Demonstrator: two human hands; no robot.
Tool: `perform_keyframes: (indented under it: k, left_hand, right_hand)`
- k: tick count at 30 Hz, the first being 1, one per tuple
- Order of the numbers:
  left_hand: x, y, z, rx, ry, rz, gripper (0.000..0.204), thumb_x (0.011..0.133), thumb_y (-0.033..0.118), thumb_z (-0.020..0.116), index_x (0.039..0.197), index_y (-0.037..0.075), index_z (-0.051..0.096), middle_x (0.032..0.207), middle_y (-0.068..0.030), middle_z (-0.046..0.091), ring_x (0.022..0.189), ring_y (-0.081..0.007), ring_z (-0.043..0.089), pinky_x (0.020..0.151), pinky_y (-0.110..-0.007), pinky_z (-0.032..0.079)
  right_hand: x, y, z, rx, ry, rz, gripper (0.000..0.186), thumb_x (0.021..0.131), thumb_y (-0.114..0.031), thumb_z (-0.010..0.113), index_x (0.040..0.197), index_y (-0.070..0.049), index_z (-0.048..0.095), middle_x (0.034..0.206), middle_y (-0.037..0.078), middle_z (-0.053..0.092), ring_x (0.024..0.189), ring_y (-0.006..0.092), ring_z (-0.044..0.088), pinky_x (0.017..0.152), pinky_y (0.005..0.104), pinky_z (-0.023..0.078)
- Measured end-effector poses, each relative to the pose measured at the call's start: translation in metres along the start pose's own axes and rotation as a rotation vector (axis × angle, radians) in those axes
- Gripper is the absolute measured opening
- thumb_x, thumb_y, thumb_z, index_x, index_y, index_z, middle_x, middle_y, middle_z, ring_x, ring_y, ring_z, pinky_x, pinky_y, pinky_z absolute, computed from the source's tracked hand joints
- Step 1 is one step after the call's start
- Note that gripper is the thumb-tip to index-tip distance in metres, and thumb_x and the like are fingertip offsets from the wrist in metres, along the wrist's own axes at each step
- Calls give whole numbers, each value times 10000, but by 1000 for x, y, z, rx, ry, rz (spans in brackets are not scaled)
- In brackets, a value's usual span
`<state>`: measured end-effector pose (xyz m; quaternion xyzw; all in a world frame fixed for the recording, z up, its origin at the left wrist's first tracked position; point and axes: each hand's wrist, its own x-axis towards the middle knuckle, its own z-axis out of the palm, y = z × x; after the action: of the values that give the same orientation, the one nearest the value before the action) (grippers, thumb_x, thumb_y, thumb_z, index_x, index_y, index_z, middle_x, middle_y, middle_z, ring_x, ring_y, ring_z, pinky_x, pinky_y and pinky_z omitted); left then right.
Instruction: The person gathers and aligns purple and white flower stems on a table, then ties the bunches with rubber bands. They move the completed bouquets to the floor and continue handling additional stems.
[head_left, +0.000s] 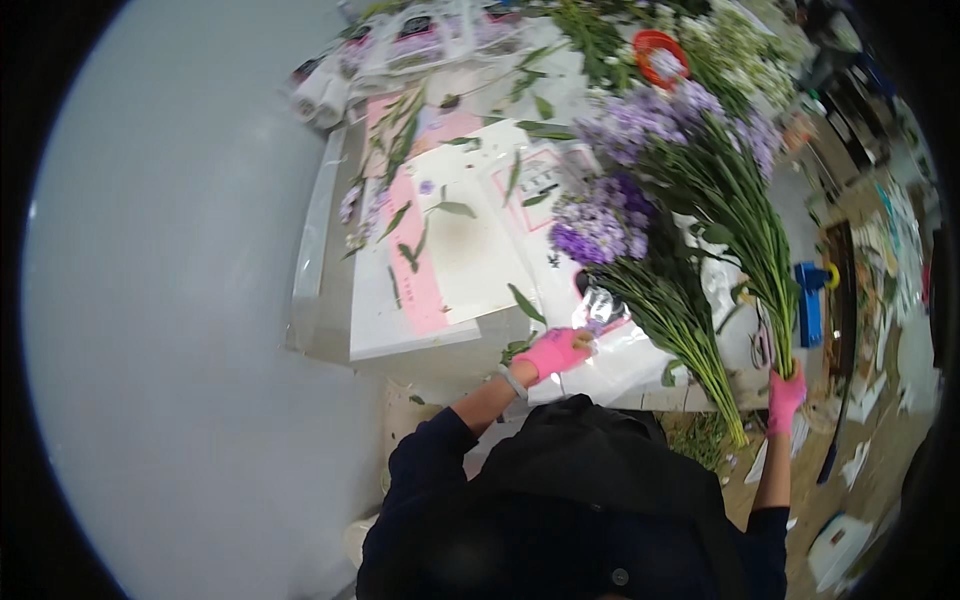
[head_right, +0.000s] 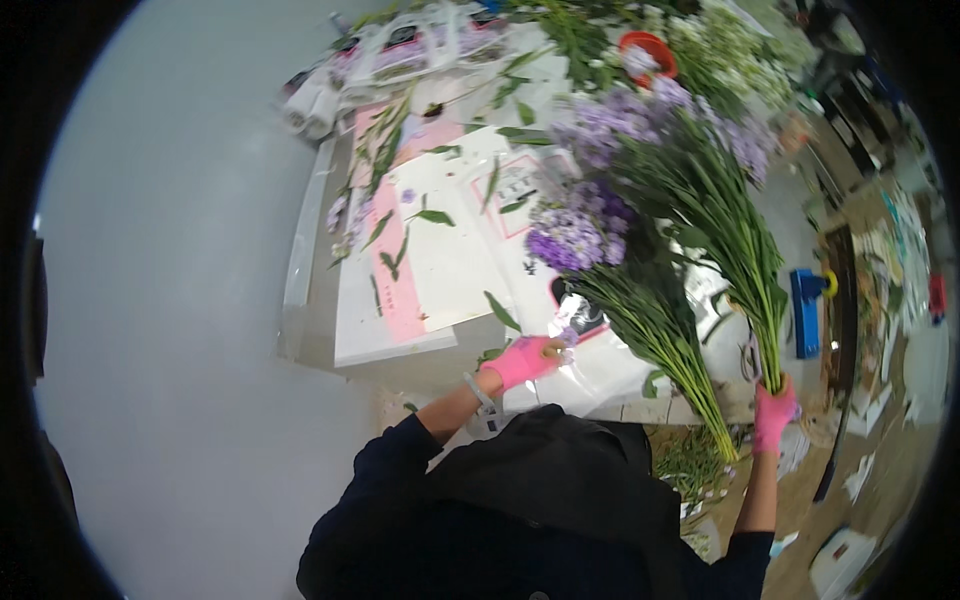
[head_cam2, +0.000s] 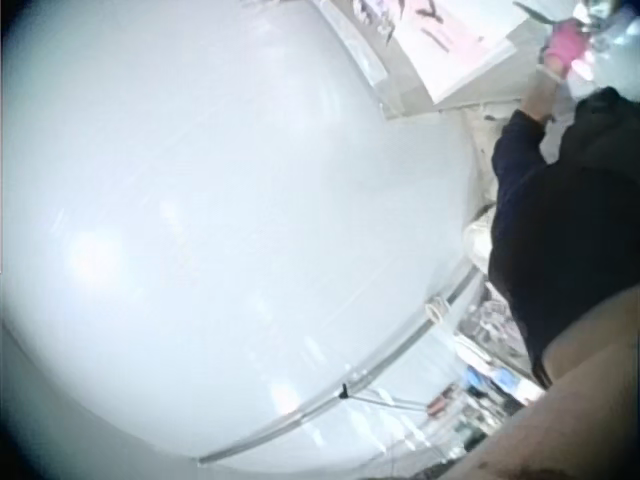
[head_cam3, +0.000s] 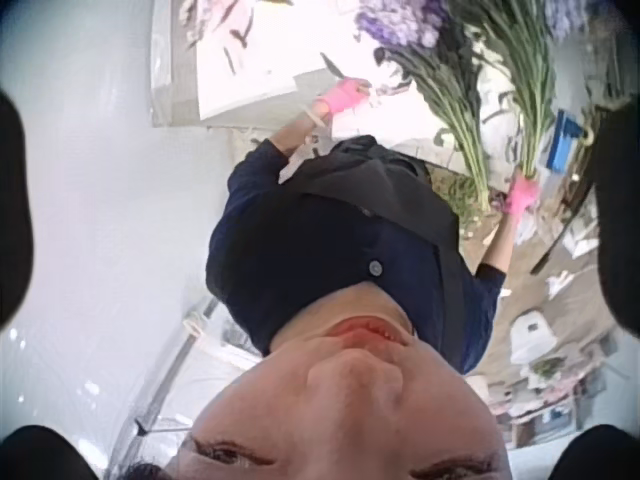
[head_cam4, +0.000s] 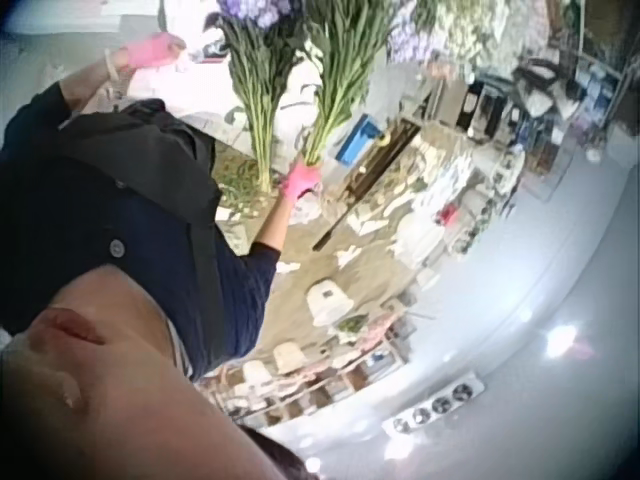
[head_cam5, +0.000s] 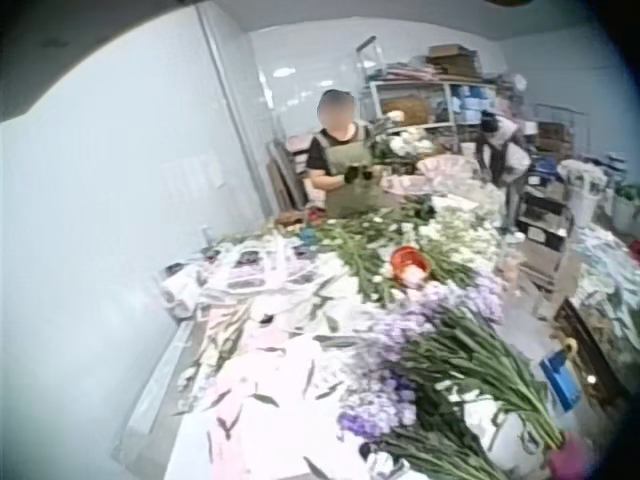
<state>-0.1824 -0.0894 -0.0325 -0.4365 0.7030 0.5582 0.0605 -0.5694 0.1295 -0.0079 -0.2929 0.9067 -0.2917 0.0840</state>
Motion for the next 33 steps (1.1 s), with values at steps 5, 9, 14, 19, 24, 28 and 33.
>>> perform_keyframes:
  k: [5, 9, 14, 19, 24, 28, 33]
  left_hand:
    - [9, -83, -59, -266, 488, -153, 352, 755, 224, 570, 1053, 37, 575, 938, -135, 631, 856, -213, 609, 752, -298, 473]
    - [12, -123, -89, -471, 733, -190, 361, 778, 136, 527, 1100, -29, 531, 942, -117, 626, 865, -177, 588, 749, -261, 461]
    - [9, -115, -74, -809, 214, 86, 467, 766, 65, 601, 1196, -22, 443, 1053, -107, 579, 960, -176, 549, 825, -263, 437]
    - [-9, -59, -72, -948, 194, 550, 512, 716, 10, 585, 1192, 1, 395, 1216, -98, 443, 1042, -229, 484, 892, -314, 386]
    - [-30, -125, -80, -1137, 687, 242, 307, 774, 103, 558, 1063, 8, 523, 1074, -118, 523, 946, -231, 520, 814, -314, 416]
    - [-66, -196, -71, -818, 1045, -395, 227, 808, 148, 536, 994, 20, 558, 923, -123, 587, 858, -247, 548, 750, -353, 415]
    - [-78, -234, -59, -130, 1271, -549, 105, 711, 72, 532, 800, 21, 550, 707, -111, 540, 649, -294, 495, 642, -371, 390]
  right_hand:
    - [-4, -4, 14, 119, -7, -42, 150, 715, -62, 606, 841, -29, 531, 648, 22, 511, 563, 94, 470, 518, 243, 391]
    - [-18, -36, 10, 56, 9, -72, 145, 736, -79, 594, 856, -16, 543, 654, 46, 512, 590, 107, 451, 560, 254, 397]
    - [-34, -120, 28, 150, -70, -294, 135, 718, -29, 600, 834, -27, 532, 660, 18, 511, 586, 80, 452, 557, 216, 389]
    - [-59, -208, 101, 136, -423, -340, 236, 606, -13, 629, 822, -32, 538, 686, 62, 564, 623, 120, 521, 589, 236, 427]
    - [-87, -264, 189, -22, -862, -361, 252, 674, -155, 660, 876, -44, 559, 705, 109, 605, 616, 203, 597, 572, 295, 465]
    - [-66, -310, 242, -590, -1515, -525, 353, 736, -327, 611, 951, -56, 544, 782, 120, 618, 724, 281, 599, 658, 368, 461]
    - [4, -424, 356, -773, -1311, -1333, 320, 784, -352, 529, 954, -81, 533, 796, 114, 602, 691, 291, 594, 621, 396, 469]
